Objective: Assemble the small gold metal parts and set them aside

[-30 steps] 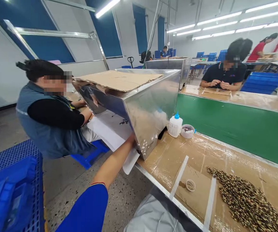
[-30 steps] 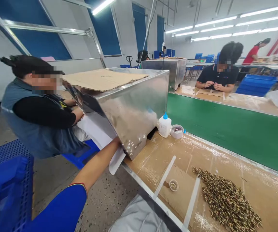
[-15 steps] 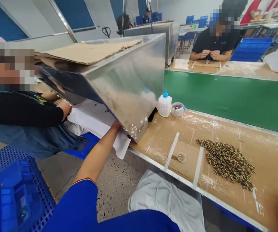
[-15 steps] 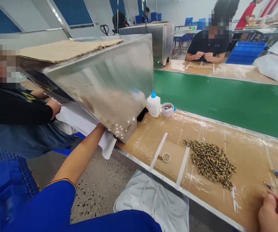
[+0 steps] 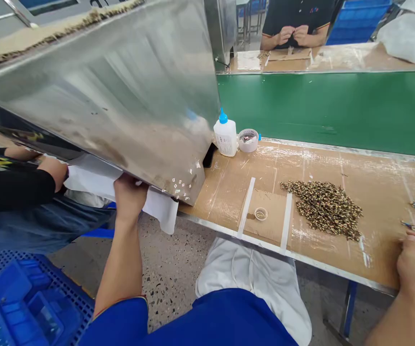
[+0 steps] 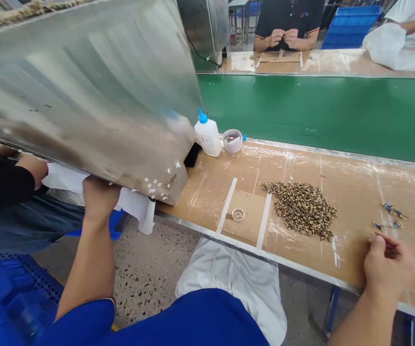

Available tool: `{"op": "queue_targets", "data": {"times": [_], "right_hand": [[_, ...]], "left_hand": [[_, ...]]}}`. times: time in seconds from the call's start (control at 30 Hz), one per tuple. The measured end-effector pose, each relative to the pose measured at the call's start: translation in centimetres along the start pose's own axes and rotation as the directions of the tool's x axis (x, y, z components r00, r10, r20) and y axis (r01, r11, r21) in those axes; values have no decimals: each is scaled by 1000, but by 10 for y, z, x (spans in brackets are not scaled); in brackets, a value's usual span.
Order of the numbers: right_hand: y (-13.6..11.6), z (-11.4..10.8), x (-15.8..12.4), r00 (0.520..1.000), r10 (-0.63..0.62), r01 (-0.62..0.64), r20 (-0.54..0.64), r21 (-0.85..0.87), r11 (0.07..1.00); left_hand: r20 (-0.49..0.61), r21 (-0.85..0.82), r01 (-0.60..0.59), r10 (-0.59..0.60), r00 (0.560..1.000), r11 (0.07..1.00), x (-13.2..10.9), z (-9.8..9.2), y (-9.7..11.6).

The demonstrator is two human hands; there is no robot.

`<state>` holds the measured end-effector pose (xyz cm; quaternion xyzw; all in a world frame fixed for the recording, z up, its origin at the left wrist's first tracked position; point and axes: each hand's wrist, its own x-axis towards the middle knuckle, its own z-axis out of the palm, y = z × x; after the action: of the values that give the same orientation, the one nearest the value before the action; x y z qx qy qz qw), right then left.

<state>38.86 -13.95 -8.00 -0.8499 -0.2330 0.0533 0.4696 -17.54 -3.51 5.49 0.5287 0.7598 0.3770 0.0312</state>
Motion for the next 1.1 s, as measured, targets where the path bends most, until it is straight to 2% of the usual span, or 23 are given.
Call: {"op": "queue_targets", "data": {"times": [0.07,0.1,0.13,0.17,0.2,0.23,0.3,0.37,0.4,0.5,0.57,0.63,0.73,0.8,0.97,1.1], "right_hand": [[0,0,0,1000,8,-8,-7,-3,1000],[0,0,0,1000,12,-12,-5,-3,1000],[0,1,0,1000,14,-14,1,-4,1000],[0,1,1,1000,11,-11,9,-5,1000],[1,1,1,1000,3,-3,15,-8,1000],[1,1,1,1000,-5,5,18,-12,1000],[2,1,2,1000,-21,21,12,-21,1000],[2,1,2,999,-34,33,-4,-29,999],[1,0,1,999,-38,38,-11,-30,999],[-3,-3,-3,999,-46,46,1,-27,999],[-6,-5,-5,999,-44,45,26,-28,999],[-8,-6,-6,999,-44,45,32,-32,998],[-8,-7,-7,998,-48,48,31,-6,999],[-9,-7,-7,998,-46,45,36,19,999],[-14,-8,-8,997,-35,34,62,18,999],[-19,-9,-10,998,-19,20,67,-14,1000]], "left_hand": [[-51,-41,72,-74,996,997,-24,-20,-13],[-17,-85,60,-62,998,995,-36,-29,-17],[62,-145,24,-15,998,989,-48,-35,-19],[193,-213,-20,63,979,977,-58,-38,-19],[331,-290,-55,154,931,956,-66,-36,-16],[461,-358,-68,240,854,931,-72,-29,-11],[623,-449,-56,358,696,892,-78,0,1],[679,-458,-34,374,631,889,-75,44,14],[687,-440,-39,364,629,897,-71,68,19],[591,-307,-83,259,764,948,-55,131,32],[521,-202,-103,196,831,974,-42,159,39],[466,-103,-106,142,873,989,-29,177,47],[417,-8,-53,52,908,999,-10,195,55],[397,-15,-36,39,917,999,1,204,57],[363,-148,-166,209,908,975,6,214,54],[310,-155,-197,237,920,968,-9,206,47]]}}
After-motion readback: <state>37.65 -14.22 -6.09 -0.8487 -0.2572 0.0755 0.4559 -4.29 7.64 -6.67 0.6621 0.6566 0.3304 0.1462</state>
